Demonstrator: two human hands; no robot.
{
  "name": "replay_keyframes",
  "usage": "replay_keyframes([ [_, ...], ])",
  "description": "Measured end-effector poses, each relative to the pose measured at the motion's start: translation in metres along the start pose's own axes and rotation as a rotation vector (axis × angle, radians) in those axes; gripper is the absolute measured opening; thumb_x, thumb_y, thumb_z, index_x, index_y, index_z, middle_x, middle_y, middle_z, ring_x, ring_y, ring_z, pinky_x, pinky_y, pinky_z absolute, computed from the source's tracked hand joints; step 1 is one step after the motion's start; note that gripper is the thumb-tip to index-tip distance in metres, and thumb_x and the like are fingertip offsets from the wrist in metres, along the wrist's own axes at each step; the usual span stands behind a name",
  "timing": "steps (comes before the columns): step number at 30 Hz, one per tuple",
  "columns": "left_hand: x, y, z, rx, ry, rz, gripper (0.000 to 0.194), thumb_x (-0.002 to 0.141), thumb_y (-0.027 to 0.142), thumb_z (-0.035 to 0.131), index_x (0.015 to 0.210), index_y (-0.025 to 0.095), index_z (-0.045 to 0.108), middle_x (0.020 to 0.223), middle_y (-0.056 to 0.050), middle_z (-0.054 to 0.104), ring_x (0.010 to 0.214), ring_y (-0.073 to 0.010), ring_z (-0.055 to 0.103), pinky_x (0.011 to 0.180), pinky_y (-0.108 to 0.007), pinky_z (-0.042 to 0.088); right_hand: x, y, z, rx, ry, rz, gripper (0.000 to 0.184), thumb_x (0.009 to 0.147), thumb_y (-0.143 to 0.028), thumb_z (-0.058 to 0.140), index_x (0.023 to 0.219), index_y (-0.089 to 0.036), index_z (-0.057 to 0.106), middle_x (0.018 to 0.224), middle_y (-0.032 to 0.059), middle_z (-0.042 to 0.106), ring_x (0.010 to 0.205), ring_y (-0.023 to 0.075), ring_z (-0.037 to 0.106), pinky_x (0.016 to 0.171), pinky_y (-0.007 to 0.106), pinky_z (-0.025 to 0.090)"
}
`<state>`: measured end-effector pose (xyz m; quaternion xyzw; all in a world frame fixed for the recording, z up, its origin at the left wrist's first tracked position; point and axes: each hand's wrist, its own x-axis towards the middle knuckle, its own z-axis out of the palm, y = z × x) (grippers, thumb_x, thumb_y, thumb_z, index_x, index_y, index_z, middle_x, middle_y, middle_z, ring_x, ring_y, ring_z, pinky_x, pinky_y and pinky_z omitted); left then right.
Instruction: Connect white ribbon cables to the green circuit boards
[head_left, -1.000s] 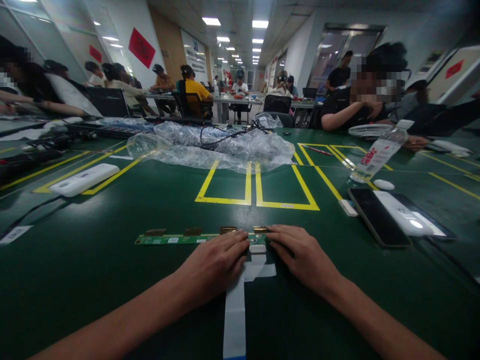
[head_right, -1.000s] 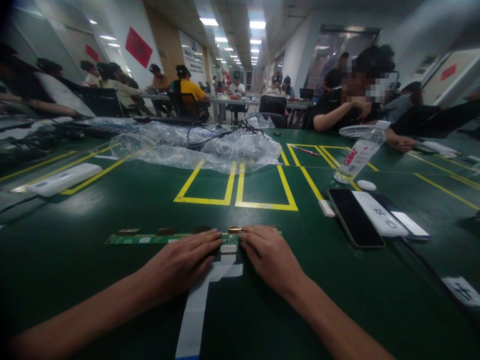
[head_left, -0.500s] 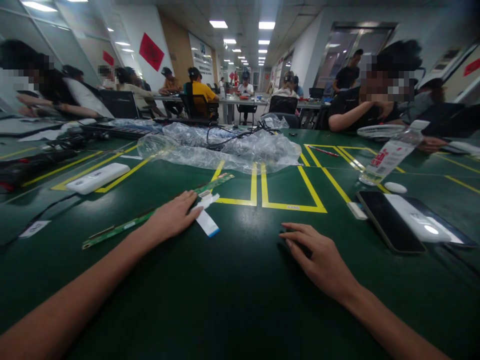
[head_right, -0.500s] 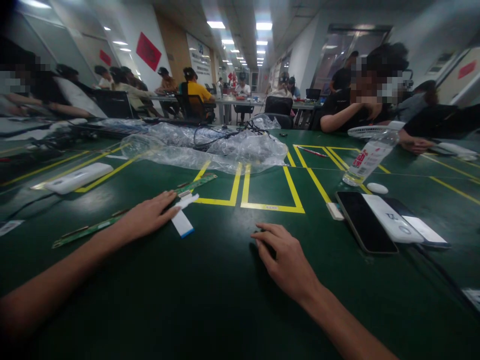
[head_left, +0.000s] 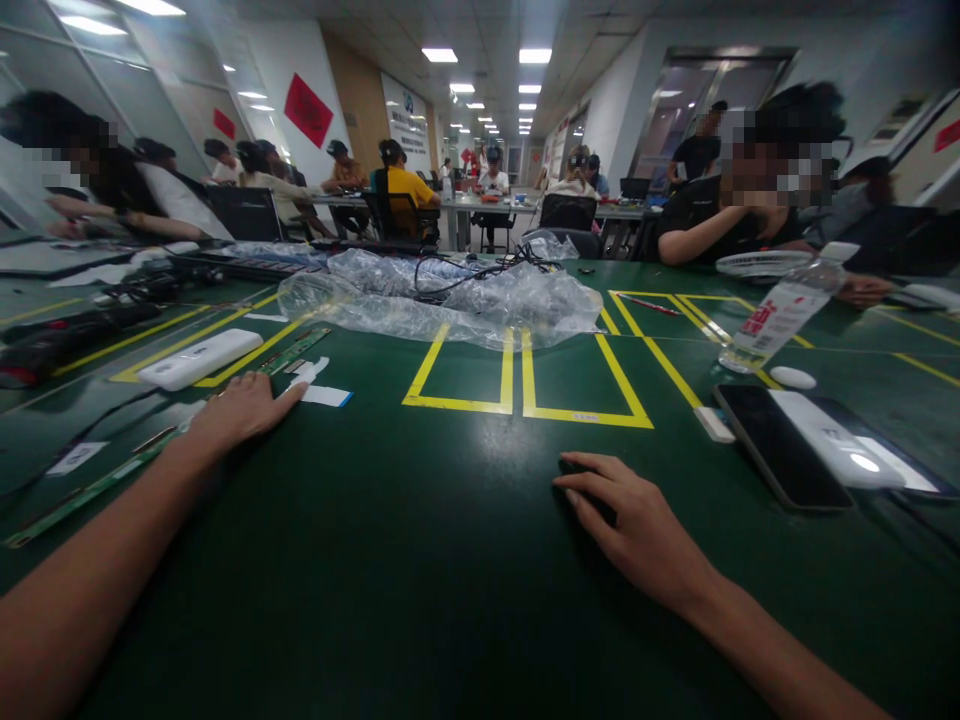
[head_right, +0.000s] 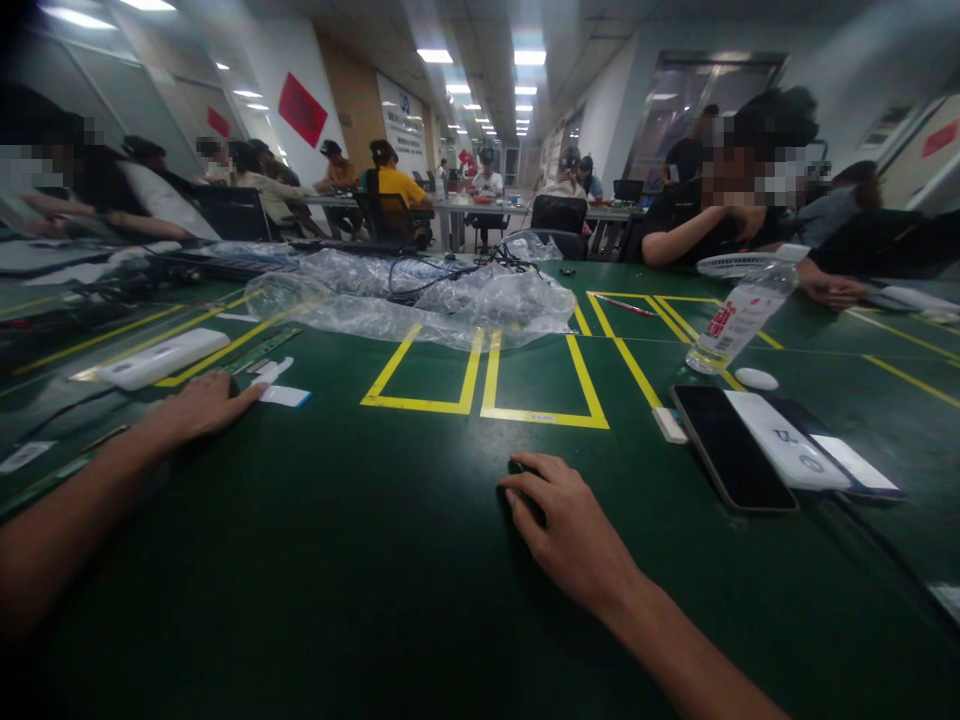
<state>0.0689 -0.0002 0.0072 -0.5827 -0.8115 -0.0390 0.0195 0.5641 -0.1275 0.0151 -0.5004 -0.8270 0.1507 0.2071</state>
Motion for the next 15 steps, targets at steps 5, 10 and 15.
replay_keyframes([
  [5, -0.007, 0.001, -0.007, -0.014, -0.005, 0.051, 0.103, 0.091, 0.076, 0.017, 0.139, -0.014, 0.036, 0.147, -0.031, 0.037, 0.134, -0.0501, 0.033, 0.103, -0.061, 0.031, 0.001, 0.0, 0.0, -0.005, -0.01, -0.005, 0.028, 0.097, -0.027, 0.047, 0.115, -0.027, 0.067, 0.136, 0.0072, 0.057, 0.126, 0.0251, 0.052, 0.102, 0.05, 0.044],
  [10, -0.033, 0.05, -0.006, -0.033, -0.121, 0.316, 0.101, 0.09, 0.077, 0.024, 0.151, -0.003, 0.023, 0.158, -0.024, 0.016, 0.145, -0.0437, 0.016, 0.113, -0.063, 0.017, 0.002, 0.0, 0.0, -0.013, -0.009, -0.004, 0.028, 0.097, -0.027, 0.046, 0.115, -0.026, 0.068, 0.134, 0.0077, 0.058, 0.124, 0.025, 0.053, 0.101, 0.05, 0.045],
  [15, -0.115, 0.133, -0.005, -0.066, -0.213, 0.78, 0.099, 0.084, 0.082, 0.033, 0.157, 0.018, 0.015, 0.161, -0.008, 0.007, 0.15, -0.0303, 0.01, 0.121, -0.051, 0.01, 0.001, -0.003, 0.0, -0.013, -0.016, -0.006, 0.03, 0.096, -0.026, 0.047, 0.118, -0.026, 0.067, 0.134, 0.0087, 0.059, 0.125, 0.0271, 0.052, 0.102, 0.052, 0.044],
])
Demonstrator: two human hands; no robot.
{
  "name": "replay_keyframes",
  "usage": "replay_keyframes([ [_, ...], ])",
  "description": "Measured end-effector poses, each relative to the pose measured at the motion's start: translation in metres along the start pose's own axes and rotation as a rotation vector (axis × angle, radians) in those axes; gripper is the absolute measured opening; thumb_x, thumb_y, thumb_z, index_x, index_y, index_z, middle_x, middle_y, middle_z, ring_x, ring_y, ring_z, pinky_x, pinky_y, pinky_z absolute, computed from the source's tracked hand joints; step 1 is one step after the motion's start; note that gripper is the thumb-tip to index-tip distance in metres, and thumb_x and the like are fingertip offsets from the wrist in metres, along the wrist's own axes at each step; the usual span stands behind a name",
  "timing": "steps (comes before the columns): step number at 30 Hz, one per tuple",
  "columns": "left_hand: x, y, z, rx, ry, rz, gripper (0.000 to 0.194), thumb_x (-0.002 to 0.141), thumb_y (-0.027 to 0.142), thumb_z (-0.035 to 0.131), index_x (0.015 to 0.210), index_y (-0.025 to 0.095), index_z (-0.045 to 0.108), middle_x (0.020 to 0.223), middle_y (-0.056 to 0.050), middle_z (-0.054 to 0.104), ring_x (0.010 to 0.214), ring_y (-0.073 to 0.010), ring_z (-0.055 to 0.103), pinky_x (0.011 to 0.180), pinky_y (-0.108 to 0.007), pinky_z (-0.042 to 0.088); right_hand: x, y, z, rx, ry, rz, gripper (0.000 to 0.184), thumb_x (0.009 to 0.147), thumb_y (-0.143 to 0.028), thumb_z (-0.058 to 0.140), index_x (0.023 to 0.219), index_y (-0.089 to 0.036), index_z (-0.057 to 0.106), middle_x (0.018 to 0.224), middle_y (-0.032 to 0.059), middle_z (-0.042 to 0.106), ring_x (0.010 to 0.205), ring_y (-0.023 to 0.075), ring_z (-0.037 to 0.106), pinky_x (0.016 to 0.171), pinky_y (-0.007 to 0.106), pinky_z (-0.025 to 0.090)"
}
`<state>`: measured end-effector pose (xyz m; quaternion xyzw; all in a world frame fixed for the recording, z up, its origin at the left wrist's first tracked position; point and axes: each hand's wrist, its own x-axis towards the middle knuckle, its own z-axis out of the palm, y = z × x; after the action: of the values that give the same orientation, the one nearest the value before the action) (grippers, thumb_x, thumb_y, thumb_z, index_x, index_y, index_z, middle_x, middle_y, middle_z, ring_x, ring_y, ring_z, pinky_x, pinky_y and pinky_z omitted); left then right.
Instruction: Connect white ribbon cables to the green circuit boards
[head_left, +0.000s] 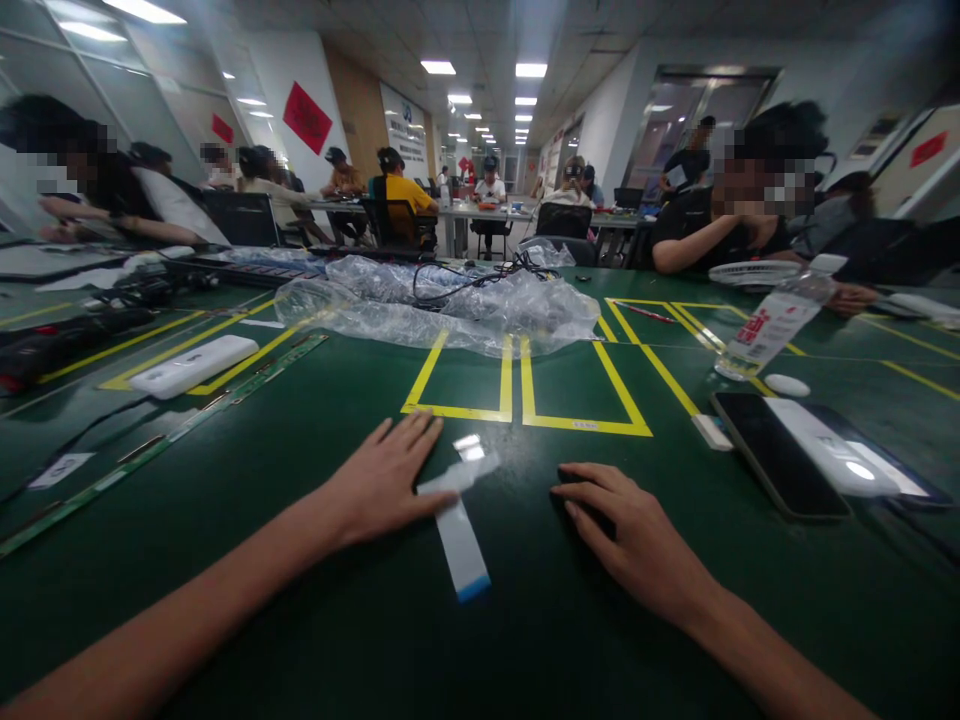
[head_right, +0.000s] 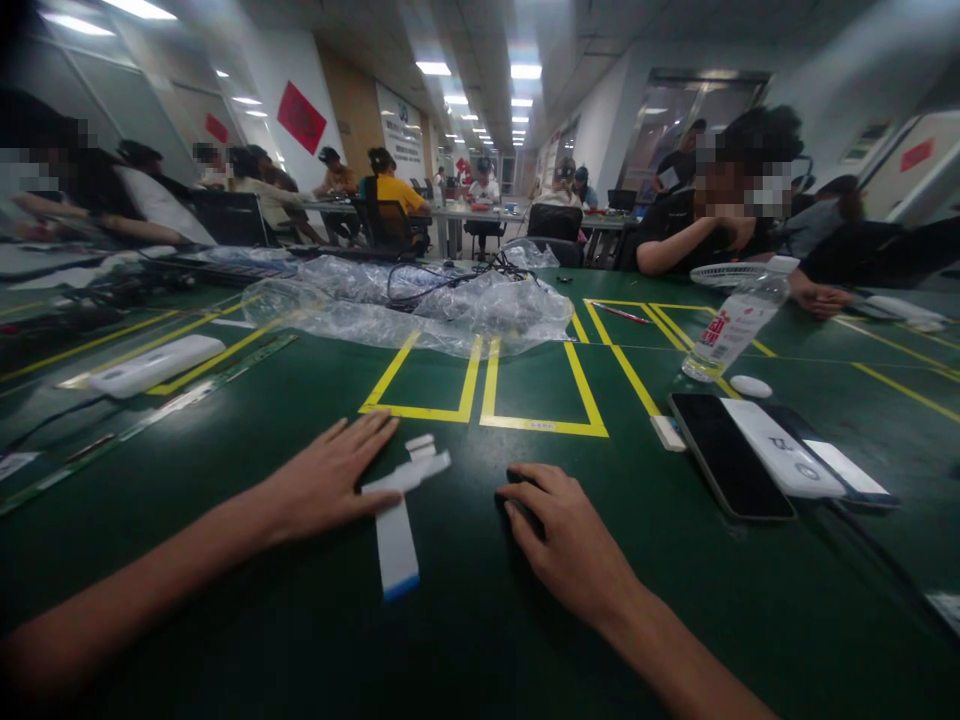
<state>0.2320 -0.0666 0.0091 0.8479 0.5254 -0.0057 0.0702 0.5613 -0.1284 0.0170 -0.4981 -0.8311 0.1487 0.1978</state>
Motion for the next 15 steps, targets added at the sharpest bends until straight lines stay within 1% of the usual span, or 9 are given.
replay_keyframes([
  [2, -0.009, 0.036, 0.003, -0.016, -0.015, 0.158, 0.101, 0.083, 0.082, 0.032, 0.157, 0.018, 0.009, 0.161, -0.008, 0.003, 0.15, -0.0305, 0.008, 0.121, -0.051, 0.009, 0.0, -0.003, -0.001, -0.015, -0.013, -0.01, 0.032, 0.096, -0.027, 0.048, 0.122, -0.028, 0.066, 0.135, 0.0085, 0.058, 0.126, 0.0277, 0.051, 0.103, 0.053, 0.043],
  [4, -0.017, 0.056, 0.002, -0.037, -0.027, 0.241, 0.1, 0.084, 0.082, 0.033, 0.157, 0.019, 0.006, 0.161, -0.008, 0.002, 0.15, -0.0302, 0.007, 0.121, -0.051, 0.007, -0.001, -0.007, -0.001, -0.033, -0.04, -0.019, 0.034, 0.096, -0.029, 0.049, 0.127, -0.03, 0.063, 0.138, 0.0077, 0.056, 0.129, 0.0287, 0.049, 0.104, 0.054, 0.042],
  [5, -0.018, 0.058, 0.001, -0.047, -0.034, 0.257, 0.097, 0.085, 0.08, 0.032, 0.157, 0.02, 0.006, 0.161, -0.007, 0.002, 0.15, -0.0297, 0.007, 0.121, -0.051, 0.007, -0.001, -0.008, -0.002, -0.042, -0.058, -0.021, 0.035, 0.095, -0.031, 0.051, 0.129, -0.032, 0.062, 0.14, 0.0072, 0.055, 0.13, 0.0295, 0.047, 0.104, 0.055, 0.041],
  [7, -0.014, 0.05, -0.001, -0.062, -0.024, 0.238, 0.086, 0.091, 0.074, 0.03, 0.157, 0.022, 0.009, 0.162, -0.006, 0.006, 0.15, -0.0283, 0.009, 0.12, -0.051, 0.009, -0.001, -0.011, -0.003, -0.06, -0.098, -0.037, 0.039, 0.094, -0.034, 0.053, 0.133, -0.036, 0.059, 0.145, 0.006, 0.051, 0.134, 0.0315, 0.043, 0.105, 0.058, 0.039],
  [8, -0.009, 0.039, -0.002, -0.061, -0.002, 0.199, 0.081, 0.094, 0.07, 0.028, 0.157, 0.023, 0.013, 0.162, -0.006, 0.009, 0.15, -0.0278, 0.011, 0.12, -0.051, 0.01, -0.001, -0.012, -0.003, -0.068, -0.122, -0.05, 0.041, 0.094, -0.035, 0.054, 0.135, -0.037, 0.056, 0.147, 0.0056, 0.048, 0.136, 0.0324, 0.041, 0.106, 0.06, 0.038],
  [10, 0.003, 0.005, -0.004, -0.025, 0.072, 0.061, 0.075, 0.096, 0.066, 0.027, 0.156, 0.02, 0.023, 0.161, -0.009, 0.015, 0.149, -0.029, 0.014, 0.12, -0.053, 0.012, -0.002, -0.013, -0.003, -0.081, -0.169, -0.077, 0.047, 0.095, -0.037, 0.053, 0.141, -0.04, 0.048, 0.153, 0.0053, 0.041, 0.14, 0.0339, 0.034, 0.108, 0.063, 0.034],
  [12, 0.011, -0.044, -0.006, 0.039, 0.157, -0.141, 0.077, 0.096, 0.065, 0.028, 0.152, 0.013, 0.033, 0.16, -0.014, 0.019, 0.149, -0.0332, 0.014, 0.118, -0.057, 0.015, -0.003, -0.013, -0.002, -0.084, -0.203, -0.092, 0.05, 0.096, -0.04, 0.052, 0.145, -0.041, 0.042, 0.157, 0.0051, 0.034, 0.143, 0.0356, 0.029, 0.109, 0.067, 0.028],
  [14, 0.01, -0.1, -0.009, 0.066, 0.223, -0.384, 0.08, 0.095, 0.064, 0.026, 0.15, 0.006, 0.033, 0.159, -0.02, 0.02, 0.147, -0.0383, 0.016, 0.114, -0.061, 0.018, -0.005, -0.013, -0.003, -0.07, -0.217, -0.09, 0.05, 0.096, -0.042, 0.051, 0.145, -0.042, 0.042, 0.159, 0.0042, 0.03, 0.144, 0.0372, 0.026, 0.109, 0.07, 0.026],
  [15, 0.006, -0.127, -0.01, 0.058, 0.252, -0.496, 0.085, 0.094, 0.067, 0.025, 0.149, 0.003, 0.034, 0.158, -0.023, 0.021, 0.145, -0.0414, 0.019, 0.112, -0.063, 0.022, -0.006, -0.013, -0.003, -0.06, -0.218, -0.084, 0.048, 0.096, -0.042, 0.052, 0.143, -0.042, 0.044, 0.159, 0.0037, 0.03, 0.144, 0.0376, 0.025, 0.109, 0.07, 0.027],
])
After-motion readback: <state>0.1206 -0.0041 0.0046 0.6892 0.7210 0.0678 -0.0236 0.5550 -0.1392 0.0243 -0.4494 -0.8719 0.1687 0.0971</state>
